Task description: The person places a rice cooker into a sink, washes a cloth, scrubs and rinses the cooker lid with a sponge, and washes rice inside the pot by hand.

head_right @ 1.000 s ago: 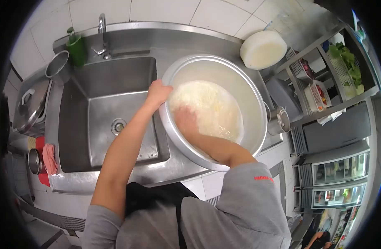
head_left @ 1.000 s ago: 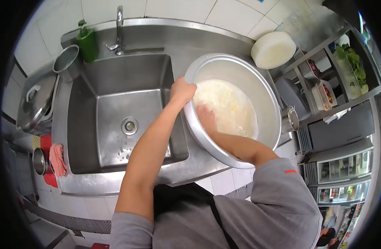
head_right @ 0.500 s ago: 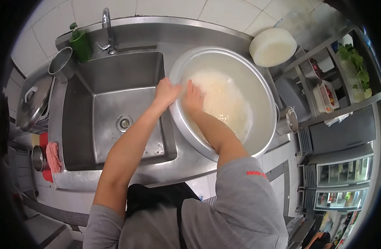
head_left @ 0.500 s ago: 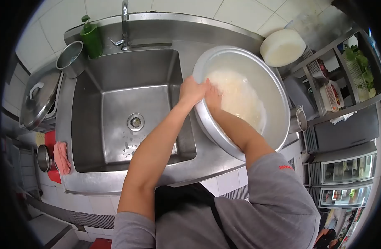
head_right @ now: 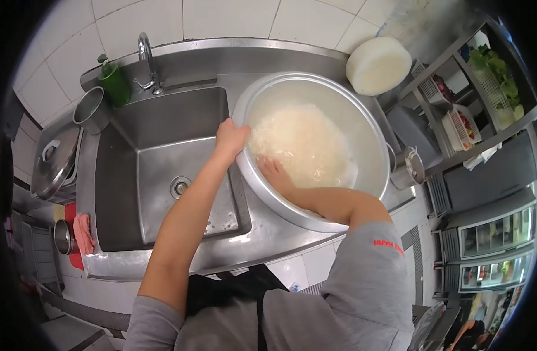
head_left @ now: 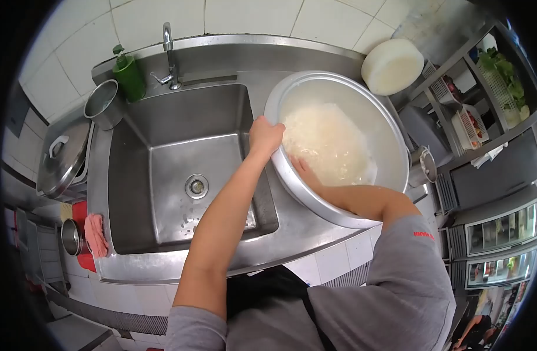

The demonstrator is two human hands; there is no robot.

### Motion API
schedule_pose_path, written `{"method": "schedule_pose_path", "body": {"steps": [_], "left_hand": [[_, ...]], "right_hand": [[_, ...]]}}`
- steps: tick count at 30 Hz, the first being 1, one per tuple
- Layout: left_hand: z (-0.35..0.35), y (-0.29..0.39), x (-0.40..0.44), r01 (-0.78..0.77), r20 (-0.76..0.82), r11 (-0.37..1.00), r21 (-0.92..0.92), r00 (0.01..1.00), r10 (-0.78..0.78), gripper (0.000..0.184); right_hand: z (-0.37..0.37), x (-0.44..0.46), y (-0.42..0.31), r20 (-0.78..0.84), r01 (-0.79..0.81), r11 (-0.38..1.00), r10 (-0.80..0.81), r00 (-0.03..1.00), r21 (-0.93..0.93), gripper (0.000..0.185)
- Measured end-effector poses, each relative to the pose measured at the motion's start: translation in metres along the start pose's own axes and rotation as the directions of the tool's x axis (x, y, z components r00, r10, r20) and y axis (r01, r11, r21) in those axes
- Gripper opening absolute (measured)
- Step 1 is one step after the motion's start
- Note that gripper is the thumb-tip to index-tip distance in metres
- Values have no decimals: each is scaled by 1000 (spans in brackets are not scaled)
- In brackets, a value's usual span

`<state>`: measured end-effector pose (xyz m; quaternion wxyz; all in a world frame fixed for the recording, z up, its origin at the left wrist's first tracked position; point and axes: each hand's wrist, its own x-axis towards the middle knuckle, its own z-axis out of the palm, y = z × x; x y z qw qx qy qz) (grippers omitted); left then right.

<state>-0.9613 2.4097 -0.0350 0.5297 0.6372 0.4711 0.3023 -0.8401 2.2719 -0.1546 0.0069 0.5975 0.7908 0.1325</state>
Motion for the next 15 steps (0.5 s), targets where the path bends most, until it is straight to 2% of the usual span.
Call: {"method": "schedule_pose_path", "body": {"steps": [1, 3, 5, 9, 11, 12, 14, 15], "left_hand": [[1, -1, -1, -11, -14, 1000, 15, 1000, 11, 37], [4, -4, -1, -21, -25, 999, 29, 999, 22, 37], [6, -11, 1, 8, -1, 998, -69, 1000, -8, 36], [6, -7, -4, -7, -14, 996, -94, 1000, 5, 34], [9, -17, -6, 44, -9, 982, -182, 999, -46, 30], [1, -4, -18, 59, -21, 987, -150, 998, -62, 31], [-3, -2, -32, 145, 39, 962, -232, 989, -139, 30], [6, -16, -50, -9, -34, 947, -320, 999, -2, 28]], "right_hand": [[-9, -2, -5, 88, 0, 998, -6, 996, 59, 48], [-17, 24, -13, 292, -191, 959, 125, 948, 210, 48], [-15, 56, -14, 384, -372, 878, 245, 890, 301, 49], [-15, 76, -13, 357, -500, 800, 384, 852, 333, 49], [-17, 80, -13, 345, -564, 739, 455, 821, 368, 50], [-23, 85, -8, 352, -607, 693, 498, 793, 389, 50], [-33, 98, 5, 382, -724, 523, 620, 685, 450, 50], [-38, 108, 15, 401, -771, 419, 677, 617, 480, 50]]}}
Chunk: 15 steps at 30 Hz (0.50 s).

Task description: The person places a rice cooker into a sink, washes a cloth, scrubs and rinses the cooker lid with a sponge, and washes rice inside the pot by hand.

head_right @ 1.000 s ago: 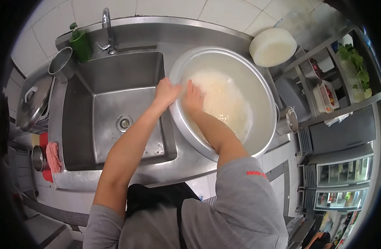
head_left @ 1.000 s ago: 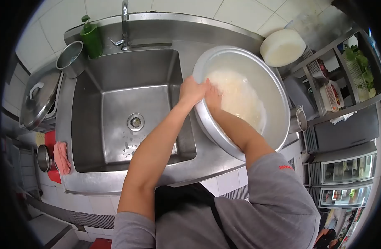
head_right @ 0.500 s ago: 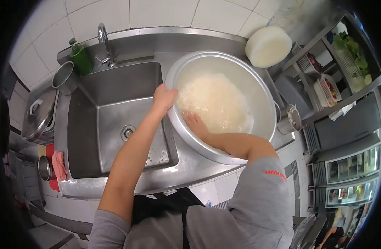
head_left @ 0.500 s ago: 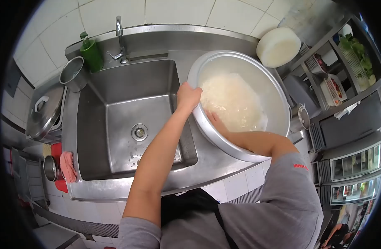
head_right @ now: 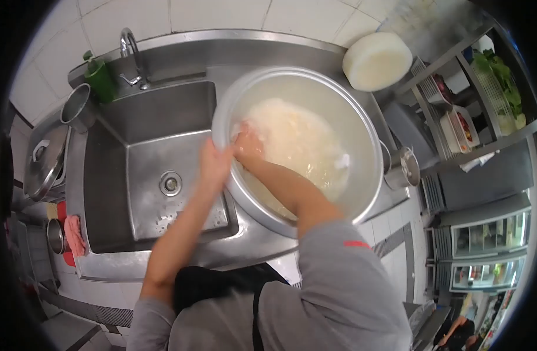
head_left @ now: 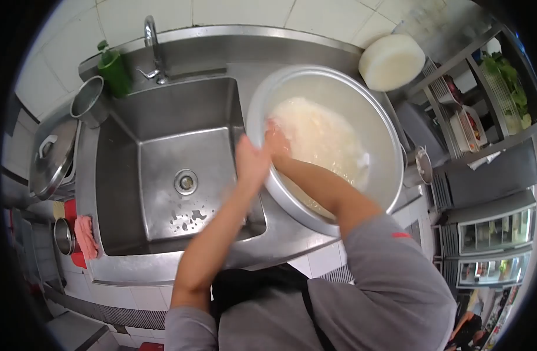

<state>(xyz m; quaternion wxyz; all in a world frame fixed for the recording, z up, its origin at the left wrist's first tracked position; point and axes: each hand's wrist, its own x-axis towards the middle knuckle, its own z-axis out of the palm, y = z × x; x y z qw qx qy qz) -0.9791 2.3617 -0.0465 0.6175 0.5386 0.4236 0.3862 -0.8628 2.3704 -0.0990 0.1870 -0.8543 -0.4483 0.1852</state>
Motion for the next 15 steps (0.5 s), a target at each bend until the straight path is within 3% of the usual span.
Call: {"method": "schedule_pose_path", "body": {"steps": [1, 2, 4, 5, 6, 7, 8, 9, 10, 11, 12, 14, 15], "left_hand": [[3, -15, -15, -169, -49, 983, -77, 985, 165, 29], [2, -8, -27, -147, -61, 989, -19, 987, 146, 30], [-7, -12, -58, -80, -67, 995, 61, 994, 84, 32], [-9, -16, -66, -72, 2, 997, -21, 997, 72, 33], [-11, -18, -70, -58, 74, 993, -102, 995, 66, 33], [-25, 10, -77, 215, 270, 975, -50, 943, -194, 37], [-32, 8, -71, 169, 286, 984, -48, 947, -149, 43], [-40, 7, -63, 124, 307, 991, -45, 946, -105, 50], [-46, 16, -45, 107, 231, 994, 3, 967, -105, 56], [-51, 29, -13, 83, 151, 995, 46, 984, -89, 63], [-52, -2, 35, -205, 52, 955, 214, 979, 198, 70], [-33, 35, 80, -314, 137, 737, 598, 946, 293, 76], [-17, 48, 90, -274, 166, 663, 697, 961, 222, 70]], "right_hand": [[8, 34, 5, -49, -171, 977, 179, 983, 127, 50], [7, 56, 1, -39, -149, 978, 156, 987, 145, 50], [16, 67, 14, -149, -200, 980, 198, 969, -2, 45], [22, 70, 20, -136, -193, 981, 190, 972, -3, 45], [29, 72, 27, -178, -30, 972, -13, 984, -233, 47], [31, 68, 33, -173, 113, 885, -212, 962, -452, 49], [28, 65, 43, -173, 111, 886, -208, 963, -450, 49], [25, 51, 52, -42, 310, 889, -343, 939, -336, 46], [22, 33, 62, 71, 485, 853, -481, 874, -194, 43], [16, 3, 69, 143, 552, 806, -533, 834, -213, 44], [9, -30, 74, 210, 615, 754, -579, 788, -231, 45], [-3, -77, 78, 345, 749, 573, -665, 662, -332, 43], [0, -87, 85, 343, 739, 581, -655, 673, -341, 43]]}}
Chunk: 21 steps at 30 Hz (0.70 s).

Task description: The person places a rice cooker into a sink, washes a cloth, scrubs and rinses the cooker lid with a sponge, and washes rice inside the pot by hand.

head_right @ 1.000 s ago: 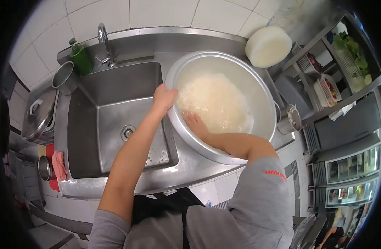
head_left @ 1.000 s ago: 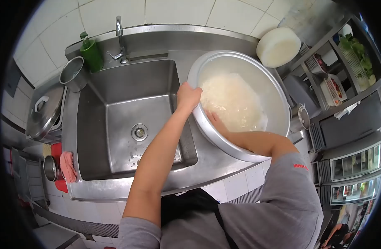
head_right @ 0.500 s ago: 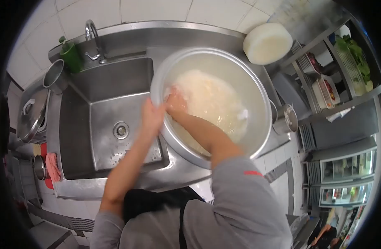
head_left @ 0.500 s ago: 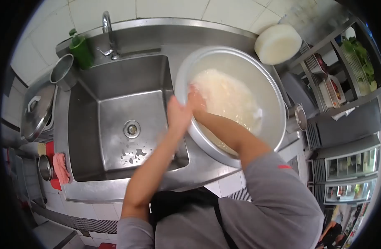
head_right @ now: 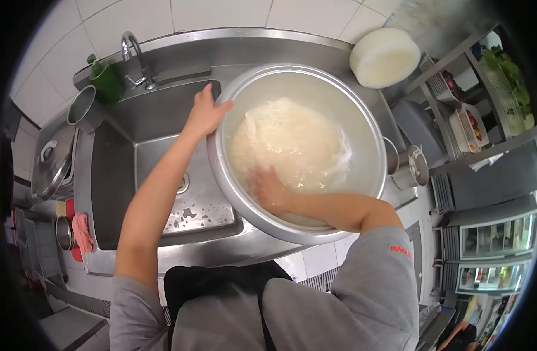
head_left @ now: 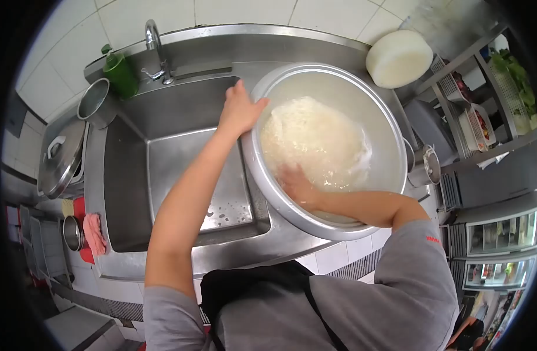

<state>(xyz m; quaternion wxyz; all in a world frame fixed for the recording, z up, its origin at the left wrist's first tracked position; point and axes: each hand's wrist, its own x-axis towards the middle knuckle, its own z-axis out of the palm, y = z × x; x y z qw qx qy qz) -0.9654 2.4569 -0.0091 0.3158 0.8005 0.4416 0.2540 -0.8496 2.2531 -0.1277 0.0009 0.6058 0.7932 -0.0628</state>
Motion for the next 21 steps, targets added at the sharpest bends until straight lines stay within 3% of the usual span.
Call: {"method": "schedule_pose_path", "body": {"steps": [1, 3, 4, 5, 7, 9, 12, 16, 18, 21], "left_hand": [[4, 14, 13, 28, 62, 991, 128, 997, -36, 65], [10, 26, 31, 57, 155, 979, 198, 984, -89, 56], [13, 29, 34, 85, 239, 956, 281, 959, -155, 46], [17, 28, 30, 81, 256, 955, 285, 954, -157, 46], [17, 26, 26, 142, 155, 969, 200, 972, -174, 34], [16, 25, 21, 139, 147, 971, 193, 975, -169, 35], [7, 25, 13, 174, 145, 968, 179, 969, -201, 35], [4, 28, 4, 185, 170, 977, 106, 965, -201, 37], [12, 26, 1, 209, 139, 975, 76, 966, -218, 38], [24, 31, -9, 244, 115, 969, -21, 964, -240, 41]], "right_hand": [[7, -5, -1, 36, 62, 997, -60, 998, -43, 42], [9, 0, 1, 79, 117, 990, -110, 991, -82, 40], [4, 16, 2, 248, -104, 983, 65, 967, 148, 39], [2, 26, 3, 444, -351, 875, 182, 877, 333, 37], [1, 63, 5, 358, -391, 890, 295, 886, 233, 36], [4, 103, 20, 211, -481, 865, 448, 869, 145, 36], [-1, 144, 51, 58, -654, 752, 651, 757, 83, 35], [-19, 152, 92, 86, -742, 665, 747, 659, -83, 34], [-16, 149, 115, -153, -843, 538, 833, 531, 3, 34], [4, 139, 199, -74, -885, 436, 900, 430, 162, 38]]}}
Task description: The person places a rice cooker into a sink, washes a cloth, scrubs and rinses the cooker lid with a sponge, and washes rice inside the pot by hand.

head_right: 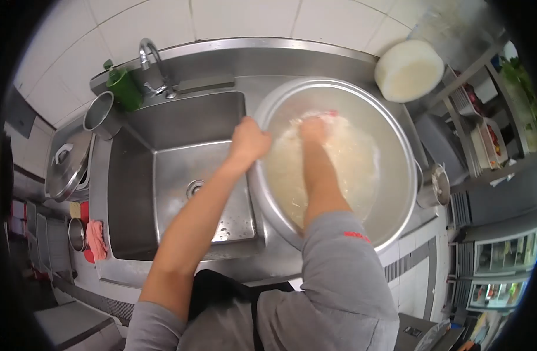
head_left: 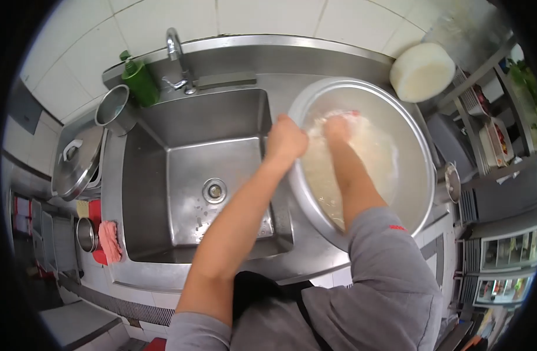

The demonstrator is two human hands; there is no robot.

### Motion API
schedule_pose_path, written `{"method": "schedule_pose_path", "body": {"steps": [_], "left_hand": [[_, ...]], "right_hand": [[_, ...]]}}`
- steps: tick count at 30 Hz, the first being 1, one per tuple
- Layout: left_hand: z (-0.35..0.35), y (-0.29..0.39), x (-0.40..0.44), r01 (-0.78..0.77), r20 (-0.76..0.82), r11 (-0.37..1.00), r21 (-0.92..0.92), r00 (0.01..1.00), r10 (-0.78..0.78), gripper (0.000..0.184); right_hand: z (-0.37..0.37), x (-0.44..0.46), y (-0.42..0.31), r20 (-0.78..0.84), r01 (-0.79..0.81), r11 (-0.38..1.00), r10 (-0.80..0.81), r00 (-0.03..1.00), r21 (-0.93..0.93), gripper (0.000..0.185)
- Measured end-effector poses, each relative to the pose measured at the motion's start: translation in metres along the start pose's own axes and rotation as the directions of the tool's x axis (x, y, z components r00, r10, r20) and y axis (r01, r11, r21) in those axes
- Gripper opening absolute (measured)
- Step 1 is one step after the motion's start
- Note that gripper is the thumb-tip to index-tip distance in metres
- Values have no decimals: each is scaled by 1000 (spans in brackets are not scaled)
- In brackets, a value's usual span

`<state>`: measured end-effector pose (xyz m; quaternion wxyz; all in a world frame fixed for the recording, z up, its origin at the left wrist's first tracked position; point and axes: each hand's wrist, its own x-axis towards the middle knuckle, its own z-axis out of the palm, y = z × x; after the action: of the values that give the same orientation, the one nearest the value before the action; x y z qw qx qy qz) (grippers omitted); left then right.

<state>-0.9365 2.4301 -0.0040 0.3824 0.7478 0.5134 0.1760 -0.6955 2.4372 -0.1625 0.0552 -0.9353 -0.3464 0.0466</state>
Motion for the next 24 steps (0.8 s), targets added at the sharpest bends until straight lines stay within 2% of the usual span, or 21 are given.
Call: {"method": "schedule_pose_path", "body": {"steps": [2, 3, 4, 5, 7, 8, 9, 11, 12, 13, 14, 15, 17, 20, 23, 24], "left_hand": [[0, -13, -1, 19, 8, 998, -64, 1000, -18, 42], [3, -15, 1, 9, -6, 993, -121, 1000, -10, 42], [8, -12, 1, -11, -8, 982, -187, 1000, 10, 42], [9, -13, 2, -12, 10, 957, -289, 1000, 15, 41], [7, -9, -2, -19, 6, 949, -316, 1000, 22, 41], [4, -9, -2, -17, -15, 950, -313, 1000, 13, 41], [10, -14, 4, -26, -26, 959, -282, 999, 20, 42], [8, -14, 6, -34, -25, 959, -283, 999, 28, 42], [9, -13, 5, -19, -17, 960, -281, 1000, 14, 43], [9, -13, 6, -27, -19, 956, -292, 1000, 22, 43], [10, -15, 6, -27, -13, 953, -303, 1000, 24, 43], [10, -16, 6, -23, -9, 949, -315, 1000, 21, 44], [12, -19, 4, -25, -22, 945, -326, 1000, 19, 43], [13, -19, 5, -15, -7, 940, -342, 1000, 14, 41], [13, -18, 1, -17, -15, 945, -327, 1000, 13, 39], [12, -18, 1, -38, -44, 945, -324, 999, 26, 38]], "right_hand": [[40, 19, 6, 43, -41, 999, 40, 998, 5, 39], [52, 17, 10, -247, 93, 993, -110, 963, -77, 41], [42, 4, 15, -503, 182, 962, -263, 824, -205, 43], [37, -18, 20, -410, 499, 865, -476, 778, -57, 41], [7, -80, -14, -293, 484, 814, -572, 766, -321, 35], [-6, -94, -28, -31, 485, 810, -523, 852, -329, 33], [-16, -103, -37, 228, 487, 808, -432, 872, -332, 32], [9, -123, -26, 168, 618, 785, -615, 771, 42, 31], [12, -161, -25, -292, 539, 747, -454, 842, 391, 28], [5, -188, -22, -336, 524, 726, -407, 849, 445, 29], [5, -196, -14, -285, 546, 749, -468, 837, 374, 29], [-1, -200, -12, -144, 558, 799, -539, 830, 224, 29], [-5, -198, -21, 17, 557, 830, -557, 830, 31, 29], [-12, -153, -44, 52, 497, 867, -495, 867, -41, 30], [-13, -72, -42, 235, 532, 826, -488, 840, -187, 29], [-20, -62, -43, 156, 398, 908, -378, 912, -126, 28]]}}
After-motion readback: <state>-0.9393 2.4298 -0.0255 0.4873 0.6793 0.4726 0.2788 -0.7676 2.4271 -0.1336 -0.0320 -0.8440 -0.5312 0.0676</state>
